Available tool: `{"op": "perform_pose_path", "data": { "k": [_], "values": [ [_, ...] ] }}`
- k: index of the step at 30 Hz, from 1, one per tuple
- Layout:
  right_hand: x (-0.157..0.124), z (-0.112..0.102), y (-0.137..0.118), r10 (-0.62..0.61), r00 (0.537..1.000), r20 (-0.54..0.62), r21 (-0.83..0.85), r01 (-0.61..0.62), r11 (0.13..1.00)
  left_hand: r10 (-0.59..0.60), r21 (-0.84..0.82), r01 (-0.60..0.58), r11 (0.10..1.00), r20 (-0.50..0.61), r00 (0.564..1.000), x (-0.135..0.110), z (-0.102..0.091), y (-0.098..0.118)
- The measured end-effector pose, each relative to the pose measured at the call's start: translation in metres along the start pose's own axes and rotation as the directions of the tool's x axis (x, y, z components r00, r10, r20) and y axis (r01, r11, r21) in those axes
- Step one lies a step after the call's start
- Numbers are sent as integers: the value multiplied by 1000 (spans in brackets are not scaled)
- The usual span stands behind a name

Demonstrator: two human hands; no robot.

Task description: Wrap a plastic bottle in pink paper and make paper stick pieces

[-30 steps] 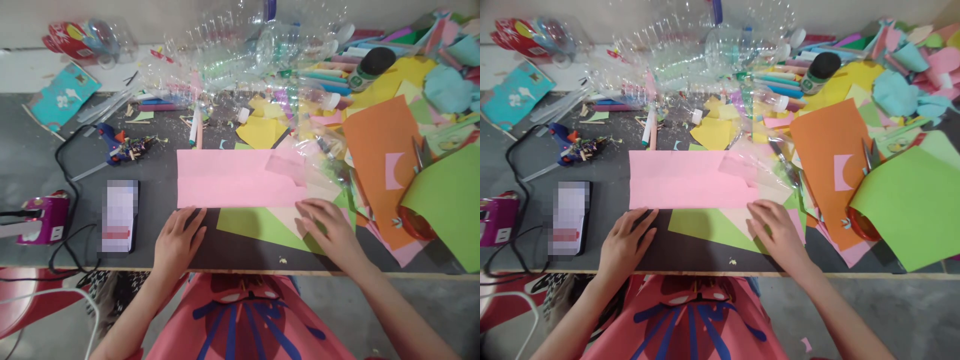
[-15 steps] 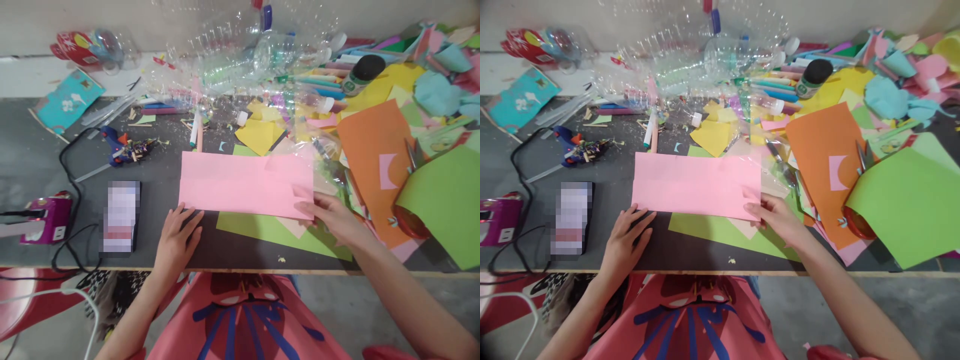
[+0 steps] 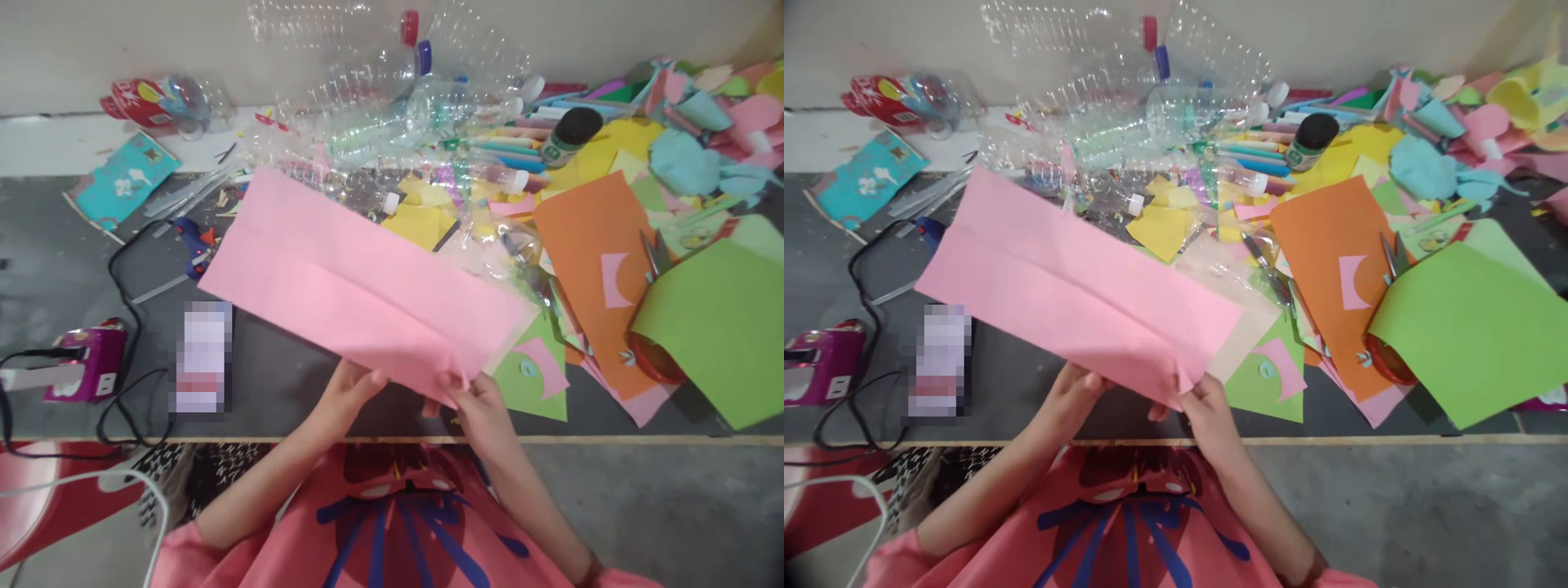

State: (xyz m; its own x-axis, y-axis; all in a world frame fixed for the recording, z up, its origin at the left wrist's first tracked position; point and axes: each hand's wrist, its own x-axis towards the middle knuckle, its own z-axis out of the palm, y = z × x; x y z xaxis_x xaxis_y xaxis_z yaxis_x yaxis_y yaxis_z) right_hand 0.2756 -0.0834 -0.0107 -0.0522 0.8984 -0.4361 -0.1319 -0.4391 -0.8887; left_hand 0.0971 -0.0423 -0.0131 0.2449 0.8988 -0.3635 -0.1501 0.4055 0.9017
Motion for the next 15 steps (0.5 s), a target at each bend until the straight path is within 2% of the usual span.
{"op": "perform_pose_path", "data": {
  "k": [2,3,4,5,6,7,8,9,12,13,14,15],
  "values": [
    [-10,3,4,-73,997,34,-154,77,985,-8,32,12,999,-142,990,11,4,12],
    [-13,-3,4,-168,986,-3,-235,163,958,26,40,-19,999,-186,982,16,5,18],
    [-14,-15,4,-286,957,-58,-302,256,918,66,60,-56,997,-194,979,21,4,23],
    [-15,-31,2,-400,901,-167,-357,323,876,108,82,-93,992,-197,974,26,3,27],
    [-14,-53,-1,-450,845,-291,-429,305,850,137,96,-120,988,-201,970,30,1,29],
    [-12,-77,-3,-494,758,-426,-501,257,826,152,106,-132,986,-207,966,33,-2,29],
    [-10,-104,-6,-514,696,-502,-593,156,790,160,111,-138,984,-218,963,37,-4,27],
    [-7,-131,-8,-556,612,-563,-665,64,744,163,110,-141,984,-231,959,39,-7,24],
    [1,-204,-12,-624,561,-545,-820,-201,536,158,90,-140,986,-234,959,44,-11,13],
    [3,-222,-12,-649,559,-515,-851,-248,462,154,82,-139,987,-223,963,45,-12,10],
    [5,-236,-11,-650,599,-467,-881,-250,403,151,76,-138,988,-207,967,46,-12,8],
    [7,-248,-11,-662,603,-446,-894,-266,360,148,72,-136,988,-193,970,46,-12,7]
  ]
}}
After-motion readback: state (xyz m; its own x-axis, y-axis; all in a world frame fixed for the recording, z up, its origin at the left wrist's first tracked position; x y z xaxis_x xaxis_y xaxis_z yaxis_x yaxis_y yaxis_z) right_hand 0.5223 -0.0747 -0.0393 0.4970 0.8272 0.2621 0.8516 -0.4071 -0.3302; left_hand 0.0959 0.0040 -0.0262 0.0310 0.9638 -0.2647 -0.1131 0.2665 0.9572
